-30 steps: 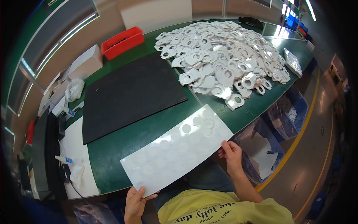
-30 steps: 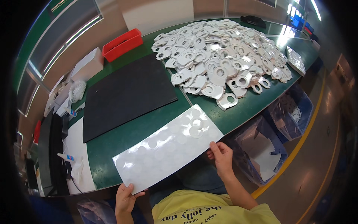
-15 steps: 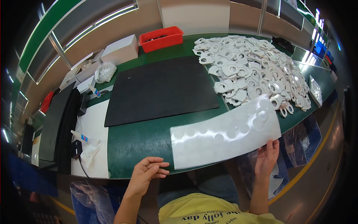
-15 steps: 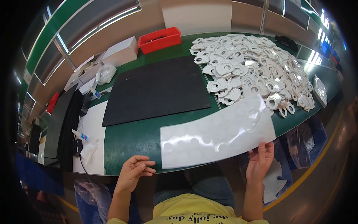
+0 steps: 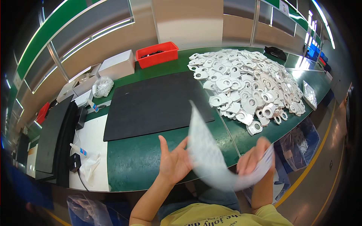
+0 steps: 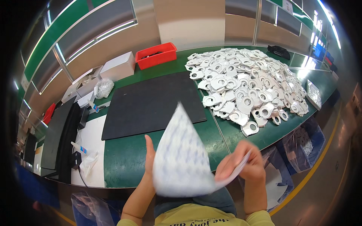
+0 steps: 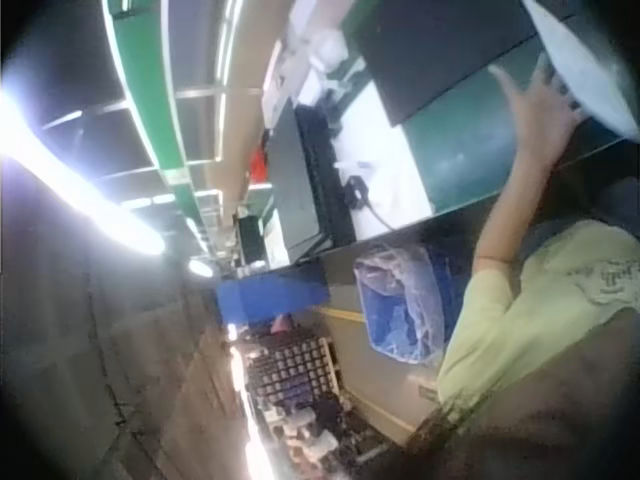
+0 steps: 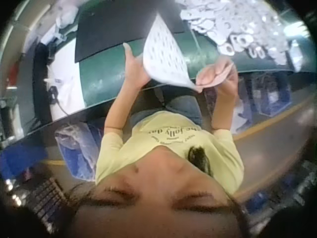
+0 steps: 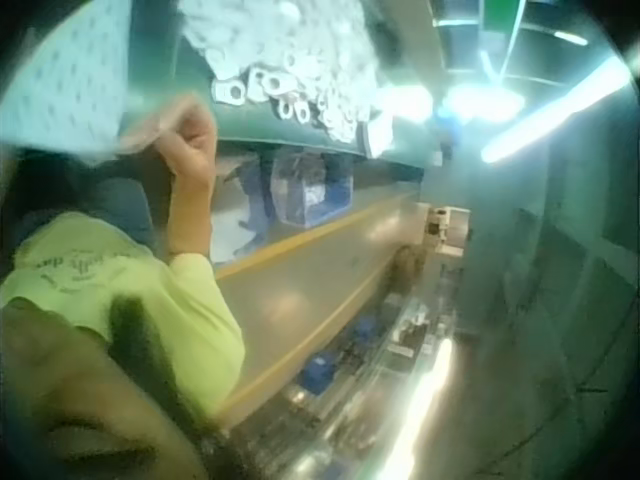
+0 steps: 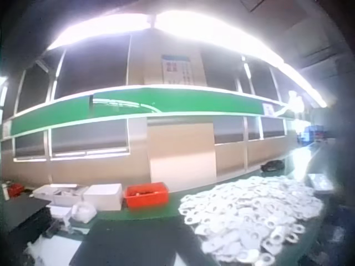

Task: Peeling circular adhesive stickers from a sheet and preparing light fixture parts at a workbench.

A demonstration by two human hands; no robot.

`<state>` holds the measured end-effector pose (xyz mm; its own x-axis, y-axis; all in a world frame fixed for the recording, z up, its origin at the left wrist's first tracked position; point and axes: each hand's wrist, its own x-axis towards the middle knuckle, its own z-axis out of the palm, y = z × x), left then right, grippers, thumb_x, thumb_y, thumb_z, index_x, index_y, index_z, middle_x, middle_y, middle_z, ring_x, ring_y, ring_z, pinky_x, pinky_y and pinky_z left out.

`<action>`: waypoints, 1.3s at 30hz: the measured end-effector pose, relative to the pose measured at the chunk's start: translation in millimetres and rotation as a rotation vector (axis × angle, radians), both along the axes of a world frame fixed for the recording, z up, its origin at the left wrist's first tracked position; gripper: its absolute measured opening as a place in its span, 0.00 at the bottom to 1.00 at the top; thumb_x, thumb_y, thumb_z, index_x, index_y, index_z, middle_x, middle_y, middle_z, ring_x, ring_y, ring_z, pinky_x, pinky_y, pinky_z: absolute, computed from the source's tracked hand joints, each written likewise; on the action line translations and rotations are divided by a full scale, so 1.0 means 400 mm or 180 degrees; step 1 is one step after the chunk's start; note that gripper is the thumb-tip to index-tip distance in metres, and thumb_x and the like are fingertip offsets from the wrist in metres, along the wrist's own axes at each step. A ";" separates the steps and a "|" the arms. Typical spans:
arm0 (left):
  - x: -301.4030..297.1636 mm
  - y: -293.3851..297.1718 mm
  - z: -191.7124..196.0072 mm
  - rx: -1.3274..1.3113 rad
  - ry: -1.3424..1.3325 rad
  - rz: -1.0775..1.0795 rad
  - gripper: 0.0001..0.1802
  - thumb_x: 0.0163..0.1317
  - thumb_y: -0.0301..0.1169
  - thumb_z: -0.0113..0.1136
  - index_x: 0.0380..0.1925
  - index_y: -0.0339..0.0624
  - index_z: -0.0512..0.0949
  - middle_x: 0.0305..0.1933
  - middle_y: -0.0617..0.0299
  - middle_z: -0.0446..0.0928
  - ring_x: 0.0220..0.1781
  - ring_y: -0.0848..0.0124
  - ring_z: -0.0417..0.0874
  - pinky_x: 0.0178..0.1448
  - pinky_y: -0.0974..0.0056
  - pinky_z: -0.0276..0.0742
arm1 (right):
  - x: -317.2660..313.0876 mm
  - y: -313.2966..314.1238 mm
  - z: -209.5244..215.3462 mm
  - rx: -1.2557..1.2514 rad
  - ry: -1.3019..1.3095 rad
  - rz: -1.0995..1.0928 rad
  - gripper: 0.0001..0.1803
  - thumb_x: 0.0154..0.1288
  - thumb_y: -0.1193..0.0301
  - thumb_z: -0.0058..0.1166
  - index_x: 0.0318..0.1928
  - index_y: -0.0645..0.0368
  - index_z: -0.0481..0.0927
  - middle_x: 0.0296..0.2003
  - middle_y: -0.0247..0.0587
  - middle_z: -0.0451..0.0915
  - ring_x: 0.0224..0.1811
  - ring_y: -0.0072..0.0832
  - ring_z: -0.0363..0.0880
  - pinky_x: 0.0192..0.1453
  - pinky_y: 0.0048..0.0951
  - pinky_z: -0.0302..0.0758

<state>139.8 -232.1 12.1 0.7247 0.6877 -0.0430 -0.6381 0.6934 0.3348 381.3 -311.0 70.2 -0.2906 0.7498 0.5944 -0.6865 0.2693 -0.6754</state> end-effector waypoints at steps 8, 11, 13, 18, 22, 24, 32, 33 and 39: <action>-0.030 0.046 -0.083 -0.0008 -0.0530 0.0702 0.40 0.65 0.61 0.43 0.64 0.39 0.64 0.64 0.52 0.69 0.62 0.55 0.73 0.64 0.51 0.69 | -0.019 -0.023 -0.109 -0.1122 -0.2210 -0.0126 0.06 0.62 0.79 0.57 0.40 0.67 0.78 0.34 0.36 0.81 0.37 0.16 0.77 0.42 0.20 0.75; -0.013 0.011 -0.077 -0.0041 -0.0074 0.0923 0.39 0.64 0.60 0.45 0.63 0.41 0.65 0.65 0.50 0.67 0.64 0.51 0.70 0.66 0.46 0.66 | -0.050 0.014 -0.146 -0.1506 -0.2031 -0.1162 0.04 0.62 0.79 0.57 0.38 0.65 0.78 0.33 0.31 0.80 0.37 0.14 0.75 0.43 0.18 0.73; -0.009 -0.012 -0.086 0.0228 0.0236 0.0934 0.42 0.63 0.63 0.44 0.66 0.42 0.62 0.68 0.50 0.63 0.68 0.51 0.65 0.69 0.45 0.61 | -0.062 0.052 -0.181 -0.1260 -0.1556 -0.2327 0.05 0.62 0.77 0.58 0.38 0.64 0.78 0.33 0.31 0.80 0.37 0.14 0.75 0.41 0.18 0.73; -0.001 -0.051 -0.094 0.0749 0.0797 0.0555 0.50 0.59 0.70 0.42 0.70 0.44 0.52 0.71 0.51 0.58 0.71 0.52 0.61 0.69 0.47 0.62 | -0.098 0.109 -0.208 -0.1067 -0.1166 -0.3034 0.05 0.61 0.76 0.59 0.33 0.64 0.77 0.32 0.32 0.80 0.35 0.15 0.76 0.39 0.19 0.74; 0.002 -0.049 -0.092 0.0678 0.0882 0.0601 0.50 0.59 0.70 0.42 0.70 0.44 0.52 0.71 0.51 0.58 0.70 0.52 0.62 0.69 0.47 0.63 | -0.105 0.109 -0.217 -0.1578 -0.1256 -0.2716 0.06 0.60 0.76 0.61 0.31 0.63 0.76 0.30 0.32 0.79 0.30 0.14 0.75 0.36 0.17 0.73; 0.005 -0.038 -0.101 0.0709 0.0696 0.0585 0.48 0.60 0.67 0.43 0.69 0.43 0.54 0.70 0.52 0.60 0.69 0.54 0.64 0.68 0.49 0.64 | -0.103 0.113 -0.222 -0.1522 -0.1254 -0.2810 0.06 0.59 0.77 0.61 0.31 0.62 0.75 0.29 0.32 0.79 0.29 0.13 0.75 0.35 0.16 0.73; 0.001 -0.014 -0.096 0.1349 0.2303 0.1995 0.14 0.69 0.34 0.53 0.46 0.35 0.77 0.39 0.65 0.80 0.38 0.79 0.77 0.44 0.73 0.73 | -0.077 0.126 -0.252 -0.1422 -0.1051 -0.3029 0.09 0.57 0.80 0.62 0.36 0.62 0.74 0.29 0.33 0.80 0.32 0.15 0.77 0.36 0.16 0.73; 0.003 -0.014 -0.094 0.1475 0.2469 0.2227 0.11 0.69 0.30 0.52 0.42 0.34 0.78 0.36 0.67 0.79 0.35 0.82 0.76 0.41 0.77 0.71 | -0.080 0.124 -0.247 -0.1424 -0.1047 -0.3027 0.09 0.57 0.80 0.62 0.36 0.62 0.74 0.29 0.33 0.80 0.32 0.15 0.77 0.36 0.16 0.73; 0.006 -0.007 -0.093 0.1596 0.2713 0.2562 0.10 0.68 0.31 0.55 0.37 0.32 0.79 0.31 0.69 0.78 0.32 0.84 0.73 0.37 0.77 0.69 | -0.076 0.104 -0.239 -0.1508 -0.0777 -0.2642 0.16 0.58 0.82 0.60 0.46 0.64 0.72 0.33 0.37 0.82 0.34 0.16 0.78 0.39 0.17 0.74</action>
